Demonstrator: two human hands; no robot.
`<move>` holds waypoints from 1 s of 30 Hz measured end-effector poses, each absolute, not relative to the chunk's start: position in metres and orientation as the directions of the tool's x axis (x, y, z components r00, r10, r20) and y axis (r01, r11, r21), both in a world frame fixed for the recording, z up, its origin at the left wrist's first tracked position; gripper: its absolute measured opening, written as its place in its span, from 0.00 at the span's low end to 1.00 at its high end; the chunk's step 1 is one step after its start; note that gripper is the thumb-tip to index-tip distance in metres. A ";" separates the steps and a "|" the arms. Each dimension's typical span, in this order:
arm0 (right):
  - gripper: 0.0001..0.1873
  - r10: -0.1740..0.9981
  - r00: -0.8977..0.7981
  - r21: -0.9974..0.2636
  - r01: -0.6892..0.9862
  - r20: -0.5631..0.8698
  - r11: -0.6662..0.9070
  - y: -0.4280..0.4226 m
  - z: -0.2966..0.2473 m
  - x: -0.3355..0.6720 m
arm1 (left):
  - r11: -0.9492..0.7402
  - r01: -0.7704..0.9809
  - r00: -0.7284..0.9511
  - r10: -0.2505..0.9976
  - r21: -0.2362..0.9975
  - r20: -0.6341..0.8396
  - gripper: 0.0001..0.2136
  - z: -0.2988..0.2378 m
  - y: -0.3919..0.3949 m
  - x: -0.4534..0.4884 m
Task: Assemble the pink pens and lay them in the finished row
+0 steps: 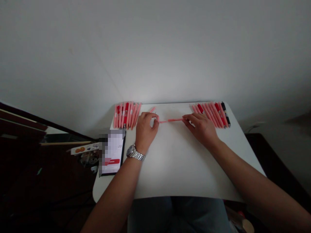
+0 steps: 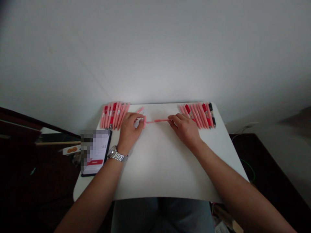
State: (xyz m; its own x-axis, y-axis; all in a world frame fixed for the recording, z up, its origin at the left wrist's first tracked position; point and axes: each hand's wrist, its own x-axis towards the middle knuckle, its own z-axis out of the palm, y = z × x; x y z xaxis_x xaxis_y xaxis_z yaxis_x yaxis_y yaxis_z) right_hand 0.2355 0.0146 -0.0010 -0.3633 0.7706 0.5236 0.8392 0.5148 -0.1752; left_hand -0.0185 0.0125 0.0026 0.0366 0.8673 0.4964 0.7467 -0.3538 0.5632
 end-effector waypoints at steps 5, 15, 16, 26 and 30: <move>0.10 0.774 -0.369 -0.170 0.840 0.515 0.514 0.014 0.000 0.235 | -0.370 0.799 0.126 0.874 0.475 0.469 0.09 0.002 0.009 -0.017; 0.11 0.793 -0.348 -0.220 0.835 0.500 0.505 0.015 0.000 0.234 | -0.436 0.794 0.238 0.864 0.424 0.444 0.05 0.000 0.008 -0.011; 0.11 0.794 -0.349 -0.223 0.833 0.497 0.506 0.015 0.000 0.234 | -0.439 0.794 0.239 0.862 0.421 0.447 0.05 0.000 0.007 -0.010; 0.10 0.805 -0.343 -0.229 0.838 0.484 0.495 0.015 0.000 0.232 | -0.383 0.830 0.175 0.869 0.406 0.462 0.06 0.001 0.007 -0.008; 0.10 0.803 -0.352 -0.239 0.829 0.481 0.506 0.014 0.002 0.231 | -0.355 0.844 0.149 0.875 0.401 0.461 0.07 0.001 0.008 -0.008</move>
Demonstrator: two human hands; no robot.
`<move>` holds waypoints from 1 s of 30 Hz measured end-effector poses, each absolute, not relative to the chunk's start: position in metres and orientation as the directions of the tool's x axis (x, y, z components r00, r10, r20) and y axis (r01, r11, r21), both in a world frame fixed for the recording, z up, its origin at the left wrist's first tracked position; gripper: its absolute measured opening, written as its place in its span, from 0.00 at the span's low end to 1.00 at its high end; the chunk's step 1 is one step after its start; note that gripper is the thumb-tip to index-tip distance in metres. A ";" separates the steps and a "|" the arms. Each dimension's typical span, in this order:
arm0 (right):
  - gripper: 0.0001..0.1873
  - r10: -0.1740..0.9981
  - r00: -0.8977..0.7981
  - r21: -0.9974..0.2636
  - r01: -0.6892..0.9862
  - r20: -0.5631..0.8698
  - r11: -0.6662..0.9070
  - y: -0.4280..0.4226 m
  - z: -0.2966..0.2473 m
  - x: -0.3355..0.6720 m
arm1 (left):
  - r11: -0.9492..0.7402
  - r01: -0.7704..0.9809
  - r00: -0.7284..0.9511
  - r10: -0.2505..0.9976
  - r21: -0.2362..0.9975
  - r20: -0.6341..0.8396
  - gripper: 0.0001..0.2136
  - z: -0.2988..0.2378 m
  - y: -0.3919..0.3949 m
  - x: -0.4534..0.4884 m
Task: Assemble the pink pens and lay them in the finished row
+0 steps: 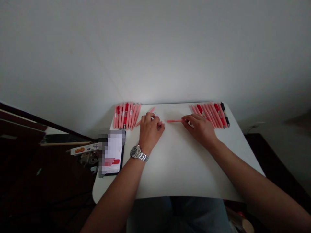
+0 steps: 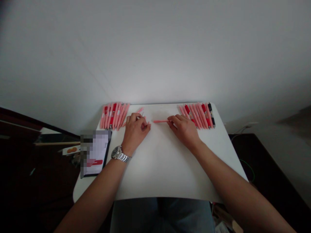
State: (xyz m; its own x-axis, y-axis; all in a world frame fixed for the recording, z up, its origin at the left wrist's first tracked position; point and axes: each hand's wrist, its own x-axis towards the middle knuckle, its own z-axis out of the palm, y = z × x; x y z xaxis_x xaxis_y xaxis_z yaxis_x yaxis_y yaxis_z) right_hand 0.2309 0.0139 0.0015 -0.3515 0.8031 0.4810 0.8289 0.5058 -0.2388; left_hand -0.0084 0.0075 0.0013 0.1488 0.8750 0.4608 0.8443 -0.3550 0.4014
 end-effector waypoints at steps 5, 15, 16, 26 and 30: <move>0.09 0.803 -0.352 -0.236 0.830 0.481 0.505 0.014 0.002 0.232 | -0.343 0.853 0.142 0.878 0.393 0.458 0.09 0.001 0.008 -0.009; 0.10 0.806 -0.356 -0.257 0.819 0.473 0.513 0.014 0.002 0.231 | -0.339 0.841 0.128 0.882 0.422 0.454 0.10 0.000 0.008 -0.010; 0.10 0.808 -0.356 -0.259 0.819 0.470 0.512 0.014 0.001 0.231 | -0.334 0.840 0.124 0.885 0.427 0.449 0.10 -0.001 0.008 -0.011; 0.11 0.805 -0.339 -0.290 0.806 0.488 0.516 0.015 0.000 0.235 | -0.355 0.786 0.056 0.856 0.506 0.513 0.04 0.004 0.010 -0.012; 0.11 0.793 -0.325 -0.295 0.802 0.515 0.520 0.015 -0.001 0.237 | -0.326 0.745 -0.071 0.828 0.582 0.556 0.03 0.004 0.013 -0.015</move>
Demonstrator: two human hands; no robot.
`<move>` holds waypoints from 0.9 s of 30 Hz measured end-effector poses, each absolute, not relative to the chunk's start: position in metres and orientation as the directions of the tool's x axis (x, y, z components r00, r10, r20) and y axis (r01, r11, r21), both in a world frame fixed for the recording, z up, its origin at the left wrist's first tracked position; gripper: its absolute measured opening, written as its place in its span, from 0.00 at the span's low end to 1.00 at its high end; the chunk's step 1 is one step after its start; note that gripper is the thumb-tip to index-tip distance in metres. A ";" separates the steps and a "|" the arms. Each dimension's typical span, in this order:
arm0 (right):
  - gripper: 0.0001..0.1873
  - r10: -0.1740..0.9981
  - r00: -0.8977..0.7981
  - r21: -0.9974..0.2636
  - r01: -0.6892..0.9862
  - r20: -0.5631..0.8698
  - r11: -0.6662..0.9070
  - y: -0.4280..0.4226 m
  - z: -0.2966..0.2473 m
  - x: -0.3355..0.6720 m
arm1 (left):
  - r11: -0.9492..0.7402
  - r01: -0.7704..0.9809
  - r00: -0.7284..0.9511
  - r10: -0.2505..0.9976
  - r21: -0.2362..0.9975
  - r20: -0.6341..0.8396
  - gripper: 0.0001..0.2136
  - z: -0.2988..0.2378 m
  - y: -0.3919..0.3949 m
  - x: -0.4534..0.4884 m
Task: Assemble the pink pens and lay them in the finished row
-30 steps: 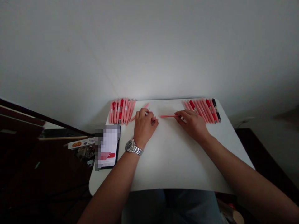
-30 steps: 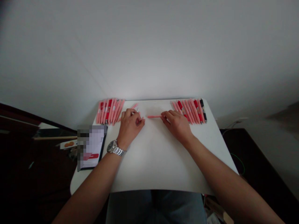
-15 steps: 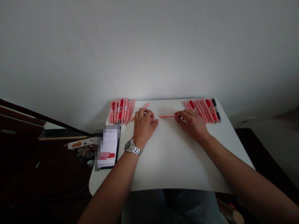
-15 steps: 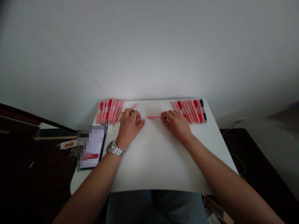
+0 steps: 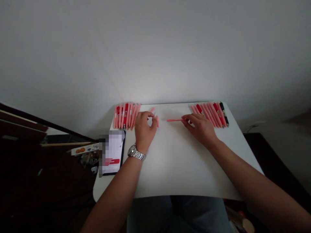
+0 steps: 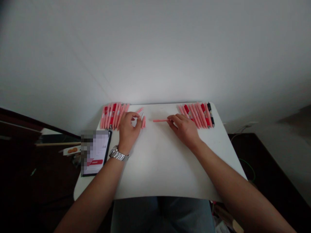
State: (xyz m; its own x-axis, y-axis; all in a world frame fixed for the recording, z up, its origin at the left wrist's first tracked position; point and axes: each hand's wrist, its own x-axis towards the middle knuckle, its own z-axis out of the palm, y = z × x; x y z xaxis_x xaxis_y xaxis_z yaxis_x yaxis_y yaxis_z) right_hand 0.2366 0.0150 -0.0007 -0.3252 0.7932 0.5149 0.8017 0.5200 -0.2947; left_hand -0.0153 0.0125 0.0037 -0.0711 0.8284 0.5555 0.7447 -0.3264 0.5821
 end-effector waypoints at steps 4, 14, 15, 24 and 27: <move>0.11 0.787 -0.333 -0.281 0.803 0.520 0.525 0.014 0.000 0.238 | -0.300 0.724 -0.129 0.825 0.621 0.550 0.03 0.001 0.015 -0.019; 0.11 0.772 -0.361 -0.244 0.804 0.524 0.542 0.014 0.003 0.239 | -0.290 0.706 -0.129 0.844 0.646 0.520 0.02 0.000 0.016 -0.019; 0.10 0.773 -0.363 -0.239 0.807 0.521 0.540 0.014 0.003 0.239 | -0.290 0.707 -0.129 0.845 0.645 0.520 0.02 0.000 0.016 -0.019; 0.11 0.780 -0.360 -0.221 0.823 0.512 0.524 0.014 0.003 0.240 | -0.292 0.706 -0.126 0.845 0.645 0.520 0.02 -0.001 0.016 -0.020; 0.11 0.781 -0.357 -0.214 0.828 0.513 0.519 0.014 0.002 0.240 | -0.296 0.706 -0.120 0.846 0.644 0.520 0.02 0.000 0.016 -0.020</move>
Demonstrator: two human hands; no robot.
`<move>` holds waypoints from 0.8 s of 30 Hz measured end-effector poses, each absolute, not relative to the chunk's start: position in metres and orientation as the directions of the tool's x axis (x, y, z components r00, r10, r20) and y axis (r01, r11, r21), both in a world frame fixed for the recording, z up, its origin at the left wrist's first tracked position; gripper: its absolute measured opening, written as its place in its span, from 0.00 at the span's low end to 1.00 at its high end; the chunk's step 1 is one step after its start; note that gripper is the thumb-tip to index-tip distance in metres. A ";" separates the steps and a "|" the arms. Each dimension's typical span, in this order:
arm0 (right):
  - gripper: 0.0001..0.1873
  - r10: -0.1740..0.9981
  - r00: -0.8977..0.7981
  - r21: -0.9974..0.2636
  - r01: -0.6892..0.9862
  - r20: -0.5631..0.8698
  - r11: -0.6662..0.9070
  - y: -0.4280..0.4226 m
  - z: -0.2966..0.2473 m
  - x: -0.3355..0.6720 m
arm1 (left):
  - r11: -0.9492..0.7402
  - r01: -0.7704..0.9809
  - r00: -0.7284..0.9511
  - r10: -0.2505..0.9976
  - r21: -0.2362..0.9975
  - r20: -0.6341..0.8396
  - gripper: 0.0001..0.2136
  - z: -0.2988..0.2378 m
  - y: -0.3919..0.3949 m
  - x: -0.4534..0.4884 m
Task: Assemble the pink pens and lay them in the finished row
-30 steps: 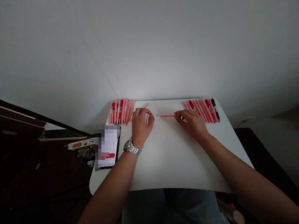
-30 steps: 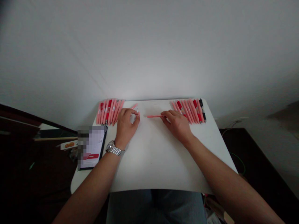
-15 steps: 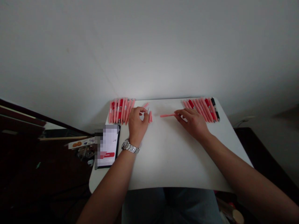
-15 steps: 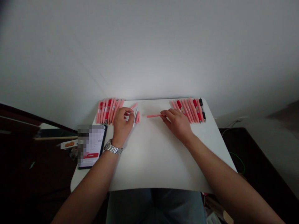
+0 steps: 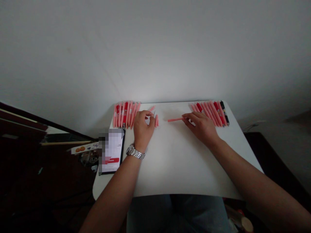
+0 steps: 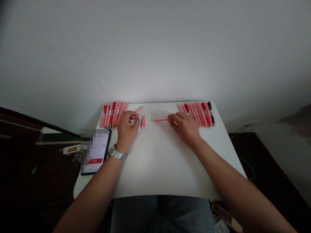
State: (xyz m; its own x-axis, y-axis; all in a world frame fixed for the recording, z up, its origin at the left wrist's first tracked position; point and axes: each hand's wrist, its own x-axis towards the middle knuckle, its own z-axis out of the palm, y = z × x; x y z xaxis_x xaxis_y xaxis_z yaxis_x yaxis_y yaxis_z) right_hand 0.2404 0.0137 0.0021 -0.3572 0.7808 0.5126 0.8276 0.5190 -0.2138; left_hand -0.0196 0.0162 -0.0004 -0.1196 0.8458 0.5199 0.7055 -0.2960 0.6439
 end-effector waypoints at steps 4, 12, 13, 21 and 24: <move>0.11 0.788 -0.346 -0.220 0.833 0.508 0.508 0.014 0.000 0.241 | -0.301 0.707 -0.112 0.846 0.640 0.522 0.02 0.000 0.016 -0.019; 0.10 0.803 -0.311 -0.236 0.847 0.508 0.477 0.014 0.000 0.241 | -0.299 0.712 -0.112 0.845 0.636 0.522 0.01 0.000 0.016 -0.020; 0.10 0.801 -0.307 -0.234 0.848 0.513 0.475 0.014 -0.001 0.241 | -0.298 0.713 -0.112 0.845 0.635 0.522 0.01 0.000 0.016 -0.020; 0.10 0.796 -0.308 -0.252 0.836 0.521 0.488 0.014 -0.001 0.241 | -0.300 0.710 -0.116 0.843 0.637 0.526 0.00 0.001 0.016 -0.019; 0.11 0.793 -0.303 -0.264 0.829 0.529 0.493 0.014 0.001 0.240 | -0.300 0.708 -0.119 0.842 0.639 0.527 0.01 0.000 0.016 -0.019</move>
